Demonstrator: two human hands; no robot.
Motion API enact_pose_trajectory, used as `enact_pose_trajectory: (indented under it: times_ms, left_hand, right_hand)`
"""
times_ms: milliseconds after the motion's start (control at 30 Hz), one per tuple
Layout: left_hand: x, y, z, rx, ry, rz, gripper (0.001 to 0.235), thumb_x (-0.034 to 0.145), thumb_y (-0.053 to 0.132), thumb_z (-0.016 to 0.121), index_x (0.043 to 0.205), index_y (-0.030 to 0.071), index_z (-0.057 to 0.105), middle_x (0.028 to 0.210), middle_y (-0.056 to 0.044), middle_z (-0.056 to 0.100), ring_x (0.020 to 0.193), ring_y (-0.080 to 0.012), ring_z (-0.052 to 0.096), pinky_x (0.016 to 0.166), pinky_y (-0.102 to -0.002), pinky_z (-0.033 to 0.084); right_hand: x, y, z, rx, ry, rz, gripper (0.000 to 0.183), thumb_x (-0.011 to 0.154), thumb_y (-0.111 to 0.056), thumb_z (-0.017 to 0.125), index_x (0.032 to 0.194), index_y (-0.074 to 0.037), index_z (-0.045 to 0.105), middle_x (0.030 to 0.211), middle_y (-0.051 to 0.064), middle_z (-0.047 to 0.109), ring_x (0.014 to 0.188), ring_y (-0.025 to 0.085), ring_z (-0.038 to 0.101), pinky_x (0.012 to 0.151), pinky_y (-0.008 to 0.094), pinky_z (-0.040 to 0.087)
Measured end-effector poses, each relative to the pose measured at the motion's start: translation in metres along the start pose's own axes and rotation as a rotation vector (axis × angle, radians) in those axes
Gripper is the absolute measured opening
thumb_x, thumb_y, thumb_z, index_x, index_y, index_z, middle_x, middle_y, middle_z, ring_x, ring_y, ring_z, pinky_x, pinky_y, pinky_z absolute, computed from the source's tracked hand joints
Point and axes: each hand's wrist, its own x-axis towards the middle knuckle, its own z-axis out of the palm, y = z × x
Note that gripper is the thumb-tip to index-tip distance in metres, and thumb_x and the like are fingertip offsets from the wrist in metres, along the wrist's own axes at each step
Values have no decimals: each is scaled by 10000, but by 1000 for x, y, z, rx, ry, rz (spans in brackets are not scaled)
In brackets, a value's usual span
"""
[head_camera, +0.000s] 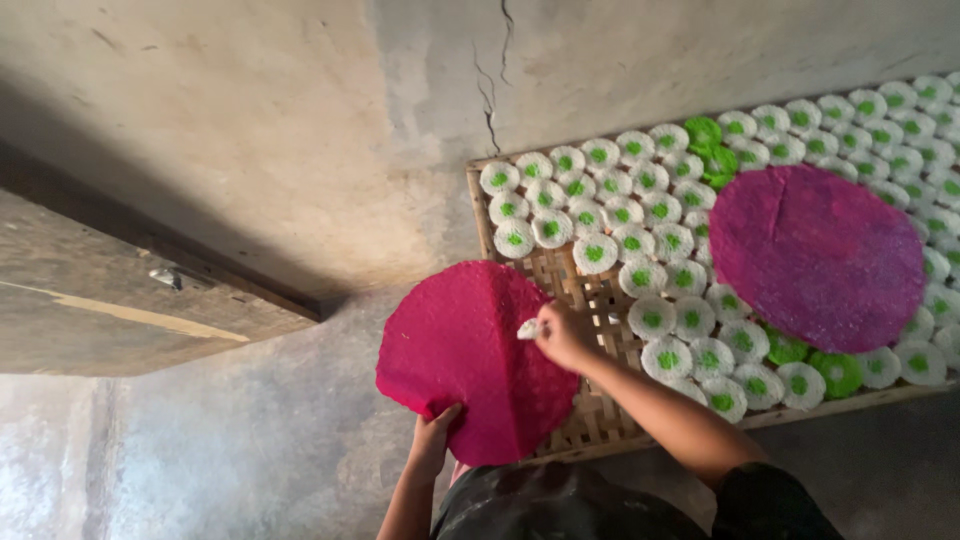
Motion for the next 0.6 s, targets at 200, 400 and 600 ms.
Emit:
enact_pose_trajectory:
  times_ms: [200,400,600]
  left_hand:
    - [-1,2,-19,14,37,-43,390,835,16,736,1211,10,633,1089,-117,734,977,-238,722,865,-377,594]
    - [-2,8,-28,81,40,-70,291,850,48,742,1131,-13,697,1015,-116,763,912,-227,739,834,-364,596]
    - [4,27,-38,113,-5,-58,286,849,45,739,1122,-29,698,1008,-125,772,906,-231,751,824,-361,609]
  right_hand:
    - [79,76,-37,1015,33,484,228,946,-213,623,1096,-43,643,994,96,722,839,193,716,709,340,595]
    - [112,72,-30,483,344,154,331,820,-35,703,1139,-35,617,1040,119,714,983,294,707,832,414,562]
    - [99,53,-29,-109,603,-67,339,803,12,710,1112,-43,582,1060,207,639,1025,426,616,860,499,506]
